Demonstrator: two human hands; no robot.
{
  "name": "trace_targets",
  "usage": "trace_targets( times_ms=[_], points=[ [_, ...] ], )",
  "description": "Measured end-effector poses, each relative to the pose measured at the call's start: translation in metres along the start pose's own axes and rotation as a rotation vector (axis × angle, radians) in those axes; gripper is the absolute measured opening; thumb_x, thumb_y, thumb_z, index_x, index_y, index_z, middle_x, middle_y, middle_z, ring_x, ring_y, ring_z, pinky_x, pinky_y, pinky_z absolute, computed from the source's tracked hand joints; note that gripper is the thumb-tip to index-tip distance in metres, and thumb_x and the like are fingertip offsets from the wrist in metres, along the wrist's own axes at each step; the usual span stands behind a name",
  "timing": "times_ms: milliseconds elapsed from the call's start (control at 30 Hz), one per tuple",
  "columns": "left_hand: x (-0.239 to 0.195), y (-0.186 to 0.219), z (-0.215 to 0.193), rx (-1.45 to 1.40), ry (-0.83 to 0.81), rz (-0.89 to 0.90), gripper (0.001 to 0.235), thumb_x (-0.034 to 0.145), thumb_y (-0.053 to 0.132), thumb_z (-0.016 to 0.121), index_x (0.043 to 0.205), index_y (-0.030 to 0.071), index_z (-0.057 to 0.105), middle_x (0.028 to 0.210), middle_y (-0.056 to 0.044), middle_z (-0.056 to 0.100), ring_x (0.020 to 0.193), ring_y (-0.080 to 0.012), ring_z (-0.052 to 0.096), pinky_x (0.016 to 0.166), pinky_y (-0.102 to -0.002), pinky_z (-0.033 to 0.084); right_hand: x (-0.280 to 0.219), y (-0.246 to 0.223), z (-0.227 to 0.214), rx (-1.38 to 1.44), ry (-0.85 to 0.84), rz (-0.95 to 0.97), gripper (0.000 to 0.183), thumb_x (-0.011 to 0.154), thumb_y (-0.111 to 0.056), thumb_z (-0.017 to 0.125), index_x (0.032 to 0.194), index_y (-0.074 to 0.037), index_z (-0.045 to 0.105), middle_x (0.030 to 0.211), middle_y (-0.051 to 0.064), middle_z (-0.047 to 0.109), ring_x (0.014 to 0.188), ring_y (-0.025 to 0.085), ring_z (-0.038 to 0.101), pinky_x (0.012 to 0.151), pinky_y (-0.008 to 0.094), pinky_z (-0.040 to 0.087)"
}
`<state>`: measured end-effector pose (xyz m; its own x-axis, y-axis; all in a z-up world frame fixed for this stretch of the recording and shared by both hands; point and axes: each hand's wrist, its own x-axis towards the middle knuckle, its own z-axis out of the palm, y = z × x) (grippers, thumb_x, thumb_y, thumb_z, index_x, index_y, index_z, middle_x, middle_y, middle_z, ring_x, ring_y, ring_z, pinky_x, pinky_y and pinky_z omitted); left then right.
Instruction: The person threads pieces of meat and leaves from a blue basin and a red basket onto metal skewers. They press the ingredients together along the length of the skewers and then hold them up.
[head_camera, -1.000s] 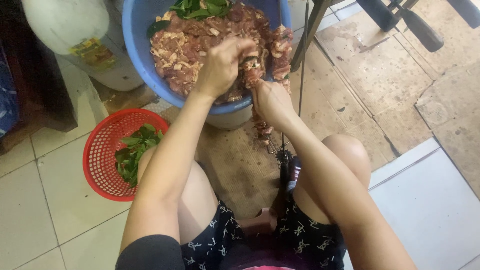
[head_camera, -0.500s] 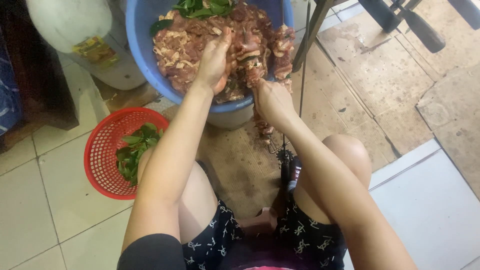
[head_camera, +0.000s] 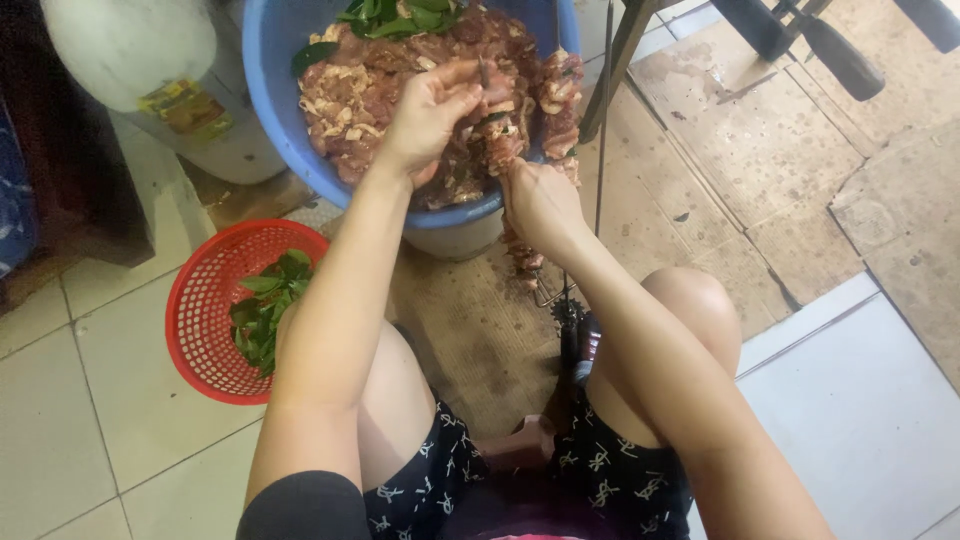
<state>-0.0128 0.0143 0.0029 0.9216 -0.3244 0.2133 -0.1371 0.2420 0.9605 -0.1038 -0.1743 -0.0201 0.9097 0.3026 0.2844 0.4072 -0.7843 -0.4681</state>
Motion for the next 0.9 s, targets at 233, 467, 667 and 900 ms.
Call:
trace_targets(
  times_ms=[233,467,667,900],
  points=[
    [0.009,-0.01,0.013,0.254,0.16,0.319,0.027,0.097,-0.009,0.055,0.118,-0.004,0.071,0.103,-0.011,0.076,0.092,-0.0149,0.075,0.085,-0.028,0.061,0.003,0.01,0.016,-0.089,-0.102,0.172,0.013,0.085,-0.005,0.058,0.094,-0.001,0.067,0.083,0.024,0.071,0.08,0.043,0.072,0.07,0.053,0.056],
    [0.0,0.03,0.027,0.593,0.156,0.425,0.018,0.115,0.0,0.053,0.126,-0.003,0.066,0.11,-0.011,0.073,0.099,-0.0179,0.071,0.091,-0.03,0.056,0.004,0.007,0.034,-0.036,-0.031,0.159,0.013,0.083,-0.01,0.062,0.094,-0.003,0.063,0.083,0.019,0.072,0.078,0.039,0.073,0.065,0.051,0.057],
    [-0.02,0.05,0.041,1.167,0.086,0.532,0.032,0.102,-0.012,0.049,0.125,0.002,0.068,0.111,-0.02,0.073,0.103,-0.0352,0.072,0.093,-0.042,0.056,0.0,-0.001,0.018,0.007,-0.048,0.118,0.011,0.084,-0.009,0.061,0.093,-0.002,0.063,0.087,0.018,0.073,0.082,0.038,0.073,0.068,0.048,0.057],
    [-0.031,0.049,0.035,0.792,0.128,0.35,0.036,0.097,-0.003,0.057,0.133,-0.002,0.051,0.105,-0.013,0.07,0.097,-0.0225,0.069,0.086,-0.033,0.055,0.002,0.0,0.017,0.031,-0.072,0.14,0.012,0.084,-0.007,0.059,0.094,-0.001,0.062,0.088,0.019,0.073,0.082,0.038,0.073,0.069,0.049,0.057]
  ],
)
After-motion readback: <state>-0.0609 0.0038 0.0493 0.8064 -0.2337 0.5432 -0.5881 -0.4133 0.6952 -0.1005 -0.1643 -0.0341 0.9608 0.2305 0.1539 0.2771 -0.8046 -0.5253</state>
